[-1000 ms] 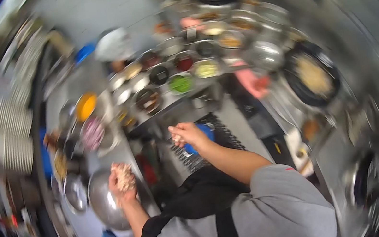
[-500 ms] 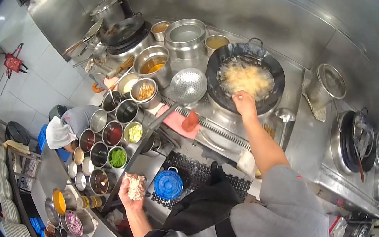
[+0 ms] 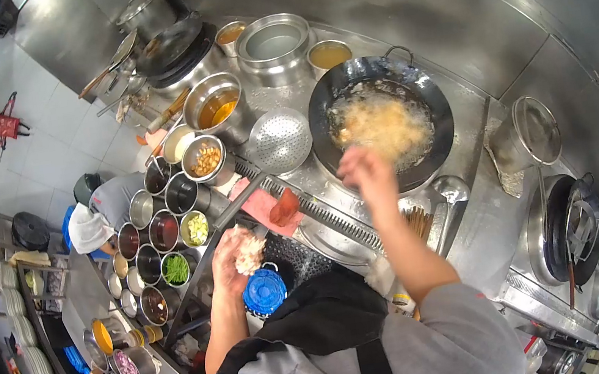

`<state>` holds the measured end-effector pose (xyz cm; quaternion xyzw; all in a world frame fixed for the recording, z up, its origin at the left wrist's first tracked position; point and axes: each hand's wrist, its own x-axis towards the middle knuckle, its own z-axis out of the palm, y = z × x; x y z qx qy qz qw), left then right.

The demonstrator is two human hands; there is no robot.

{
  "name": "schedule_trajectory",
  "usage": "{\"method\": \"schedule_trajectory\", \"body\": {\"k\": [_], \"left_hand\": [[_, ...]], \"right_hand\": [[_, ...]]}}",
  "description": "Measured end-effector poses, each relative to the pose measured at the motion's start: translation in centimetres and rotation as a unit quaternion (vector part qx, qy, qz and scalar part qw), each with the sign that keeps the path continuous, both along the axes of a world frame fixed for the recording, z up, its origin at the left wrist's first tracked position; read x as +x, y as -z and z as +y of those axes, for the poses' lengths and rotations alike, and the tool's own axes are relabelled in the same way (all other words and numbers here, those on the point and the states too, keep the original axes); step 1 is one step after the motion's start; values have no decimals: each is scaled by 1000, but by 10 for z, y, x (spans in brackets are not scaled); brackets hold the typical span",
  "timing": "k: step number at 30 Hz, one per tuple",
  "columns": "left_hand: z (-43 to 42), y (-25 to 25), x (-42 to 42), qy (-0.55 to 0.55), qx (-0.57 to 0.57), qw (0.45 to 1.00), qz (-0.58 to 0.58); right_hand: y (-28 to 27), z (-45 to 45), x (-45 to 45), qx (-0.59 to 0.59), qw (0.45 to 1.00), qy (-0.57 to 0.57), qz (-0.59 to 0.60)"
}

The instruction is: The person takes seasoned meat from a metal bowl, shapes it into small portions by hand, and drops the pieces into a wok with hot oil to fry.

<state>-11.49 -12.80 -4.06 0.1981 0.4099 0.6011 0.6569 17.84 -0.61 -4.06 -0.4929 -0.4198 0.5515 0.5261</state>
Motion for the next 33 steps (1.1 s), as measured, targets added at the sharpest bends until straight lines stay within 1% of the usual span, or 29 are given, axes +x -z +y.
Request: {"method": "schedule_trajectory", "body": {"k": [1,2,3,4,5,7,9,10,11,12,14,15,16,17,18,19,20,21,22,23,24,25,26,27,28,29,30,31,33], "left_hand": [[12,-4,7,28,10,1000,5],[25,-8,21,16,28,998,51],[36,-10,37,4,46,994,98],[45,-9,48,15,86,987,136],[54,-5,58,25,126,977,173],[68,-10,75,71,233,936,255],[76,-17,79,106,309,872,365],[81,-23,78,100,393,815,413],[79,-31,74,105,396,814,412],[75,-56,72,113,385,834,378],[89,-82,60,128,512,775,346],[97,-93,53,129,518,771,346],[102,-105,49,111,559,746,345],[108,-113,45,94,597,719,342],[115,-117,46,81,602,733,305],[118,-121,43,83,608,730,302],[121,-127,40,110,547,776,294],[125,-133,38,136,482,817,285],[136,-127,38,115,508,799,301],[141,-125,37,118,510,798,299],[145,-124,36,116,492,793,341],[148,-121,37,114,474,785,383],[154,-106,40,153,386,859,301],[157,-97,41,156,386,859,297],[158,-89,42,252,247,923,154],[160,-79,43,333,95,938,1],[165,-53,50,372,61,926,-15],[161,-51,53,368,57,928,-20],[161,-49,61,361,-1,931,-49]], "right_hand": [[15,-22,-17,21,999,-38,16],[36,-43,-33,16,991,-117,55],[35,-64,-56,-3,986,-165,34],[24,-73,-73,-36,970,-210,115],[28,-77,-88,-31,960,-185,206],[22,-65,-102,20,973,-101,205],[18,-52,-93,7,974,-74,215],[5,-46,-89,-10,972,-55,229],[-10,-46,-86,64,977,-51,196],[-30,-47,-84,84,979,-47,178],[-52,-43,-87,111,980,-44,159],[-59,-40,-90,155,973,-45,167],[-65,-36,-94,199,963,-45,174],[-70,-34,-98,207,962,-42,173],[-75,-34,-101,213,967,-37,132],[-79,-33,-104,218,971,-33,89],[-83,-30,-106,251,967,-24,18],[-83,-30,-107,256,966,-22,15],[-81,-32,-107,225,974,-5,-29],[-80,-34,-107,191,979,12,-73],[-82,-34,-106,212,970,35,-118],[-84,-32,-104,212,969,40,-119],[-87,-30,-100,200,964,30,-173],[-90,-27,-96,185,956,19,-227],[-99,-26,-92,165,941,0,-295],[-99,-22,-89,161,941,-2,-298],[-95,-17,-86,183,909,-1,-373],[-89,-12,-84,206,872,-2,-445],[-83,-6,-72,224,853,-11,-471]]}}
